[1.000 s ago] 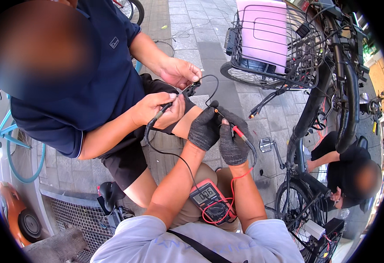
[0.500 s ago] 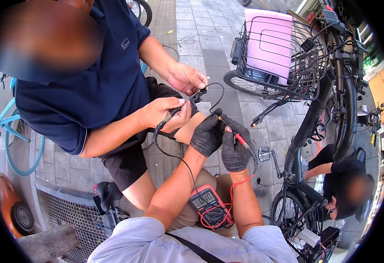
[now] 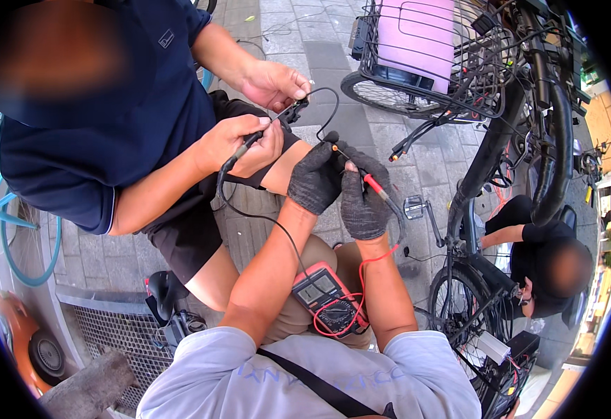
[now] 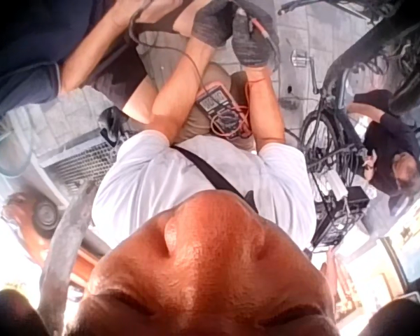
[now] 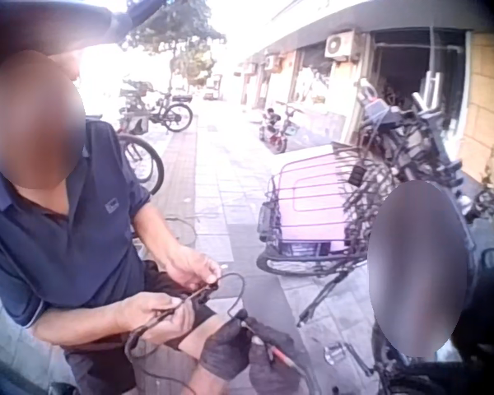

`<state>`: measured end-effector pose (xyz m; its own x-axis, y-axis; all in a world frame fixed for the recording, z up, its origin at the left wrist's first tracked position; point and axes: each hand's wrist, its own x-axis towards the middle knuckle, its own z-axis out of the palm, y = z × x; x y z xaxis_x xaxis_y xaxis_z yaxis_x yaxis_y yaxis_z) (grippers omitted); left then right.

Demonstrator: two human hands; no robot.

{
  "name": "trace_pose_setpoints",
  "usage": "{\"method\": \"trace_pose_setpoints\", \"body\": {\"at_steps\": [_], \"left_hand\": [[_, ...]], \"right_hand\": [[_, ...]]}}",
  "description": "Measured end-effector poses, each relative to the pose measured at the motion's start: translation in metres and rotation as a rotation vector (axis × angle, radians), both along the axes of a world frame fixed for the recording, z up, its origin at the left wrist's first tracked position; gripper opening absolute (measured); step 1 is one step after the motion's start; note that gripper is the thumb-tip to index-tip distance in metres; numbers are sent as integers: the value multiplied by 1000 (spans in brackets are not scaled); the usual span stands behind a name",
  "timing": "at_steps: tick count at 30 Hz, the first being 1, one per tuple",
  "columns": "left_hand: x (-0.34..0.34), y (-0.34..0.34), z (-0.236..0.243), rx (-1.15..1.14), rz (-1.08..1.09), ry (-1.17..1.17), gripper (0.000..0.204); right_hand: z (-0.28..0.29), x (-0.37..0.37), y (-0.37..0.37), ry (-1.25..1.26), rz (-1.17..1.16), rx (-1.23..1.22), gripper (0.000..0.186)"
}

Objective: The person sits on the sidewalk and uses a multimeter to test the electrical continuity and voltage of wires on an electric bicycle. They manipulate the multimeter probes and the bicycle's wiring harness while a second person observes and assists by holding wires.

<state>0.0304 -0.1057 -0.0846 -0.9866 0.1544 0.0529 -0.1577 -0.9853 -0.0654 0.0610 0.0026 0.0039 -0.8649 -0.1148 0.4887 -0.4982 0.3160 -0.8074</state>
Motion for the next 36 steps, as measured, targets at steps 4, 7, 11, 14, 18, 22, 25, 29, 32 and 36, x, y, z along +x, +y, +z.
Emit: {"method": "trace_pose_setpoints", "body": {"at_steps": [4,7,11,14,18,22,25,29,32,36], "left_hand": [[0,-1,2,-6,13,16,28],[0,0,2,-19,19,-1,28],[-1,-2,-1,-1,-3,-7,27],[-2,-3,-1,-22,12,-6,26],[-2,-1,13,-33,14,17,26],[2,-1,5,-36,19,5,27],[-2,-1,-4,-51,40,-1,30],[-8,-3,-10,-34,0,90,28],[-5,-3,-11,-34,-25,111,27],[-14,-15,-25,-127,1,132,28]], "right_hand": [[2,1,-1,-2,-5,19,20],[-3,-2,-1,34,7,-29,20],[-1,-6,0,82,11,-1,21],[5,-3,-1,85,-20,50,20],[5,-3,1,107,-28,50,20],[-1,-4,1,113,-19,30,19],[-2,-6,0,185,-66,90,17],[-7,-6,3,153,-58,57,17],[-13,-10,2,218,-63,30,15],[-14,-11,3,209,-13,-4,15]]}}
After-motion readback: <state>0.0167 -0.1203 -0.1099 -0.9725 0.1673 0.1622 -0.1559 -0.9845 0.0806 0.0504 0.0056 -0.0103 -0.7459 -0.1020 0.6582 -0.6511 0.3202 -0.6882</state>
